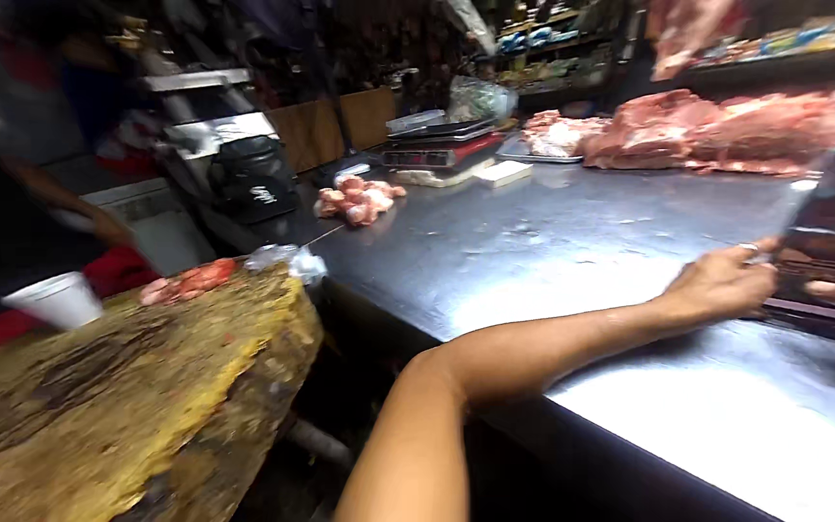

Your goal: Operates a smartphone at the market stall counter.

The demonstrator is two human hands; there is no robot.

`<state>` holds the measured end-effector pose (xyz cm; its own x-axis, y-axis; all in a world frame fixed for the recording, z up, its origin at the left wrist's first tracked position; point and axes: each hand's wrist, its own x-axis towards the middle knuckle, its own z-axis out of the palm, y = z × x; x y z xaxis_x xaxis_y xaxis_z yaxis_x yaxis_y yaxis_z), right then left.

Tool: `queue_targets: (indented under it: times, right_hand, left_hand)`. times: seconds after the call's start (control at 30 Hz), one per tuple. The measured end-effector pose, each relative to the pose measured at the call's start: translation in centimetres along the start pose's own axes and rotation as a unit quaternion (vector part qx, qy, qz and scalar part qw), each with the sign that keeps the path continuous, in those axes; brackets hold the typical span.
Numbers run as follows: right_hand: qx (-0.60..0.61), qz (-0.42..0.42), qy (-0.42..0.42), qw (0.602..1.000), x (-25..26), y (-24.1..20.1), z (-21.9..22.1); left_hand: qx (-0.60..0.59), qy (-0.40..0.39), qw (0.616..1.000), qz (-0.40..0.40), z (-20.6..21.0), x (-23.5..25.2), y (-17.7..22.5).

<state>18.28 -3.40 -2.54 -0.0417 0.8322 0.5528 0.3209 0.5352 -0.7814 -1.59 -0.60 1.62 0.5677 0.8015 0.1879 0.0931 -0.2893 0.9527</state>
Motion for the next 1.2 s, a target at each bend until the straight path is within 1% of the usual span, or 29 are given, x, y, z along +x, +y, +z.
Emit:
queue_targets:
  times: [0.03, 0.1, 0.2, 0.3, 0.47, 0.63, 0.87, 0.97, 1.2]
  right_hand:
    - [-0.01, 0.022, 0.023, 0.999, -0.2, -0.1, 0.2]
    - [-0.014, 0.046, 0.025, 0.999, -0.3, -0.6, 0.1]
    - [-0.026, 0.046, 0.027, 0.998, -0.5, -1.0, 0.0]
    - [-0.049, 0.065, 0.027, 0.996, -0.6, -1.4, -0.1]
    - [-0.029, 0.083, 0.04, 0.995, -0.7, -1.3, -0.1]
    - [-0.028, 0.095, 0.043, 0.994, -0.5, -1.4, -0.1]
    - [-0.014, 0.1, 0.042, 0.994, -0.5, -1.4, 0.0]
    - [-0.017, 0.101, 0.041, 0.994, -0.5, -1.3, 0.0]
    - [-0.014, 0.098, 0.036, 0.994, -0.5, -1.3, -0.1]
  left_hand:
    - [-0.004, -0.005, 1.0, 0.003, 0.1, 0.2, -0.4]
    - [-0.022, -0.02, 0.999, 0.022, 0.4, 1.6, -2.1]
    - [-0.038, -0.031, 0.998, 0.026, 0.6, 2.5, -3.2]
    - [-0.06, -0.022, 0.998, 0.005, 0.8, 2.0, -2.2]
    - [-0.066, -0.005, 0.998, -0.004, 0.8, 1.6, -2.3]
    - [-0.074, 0.013, 0.997, -0.026, 1.1, 1.4, -1.5]
    - [-0.078, 0.02, 0.996, -0.033, 1.0, 1.2, -1.3]
    - [-0.07, 0.01, 0.997, -0.025, 0.8, 1.0, -1.6]
    - [-0.086, 0.026, 0.995, -0.037, 1.2, 1.1, -1.1]
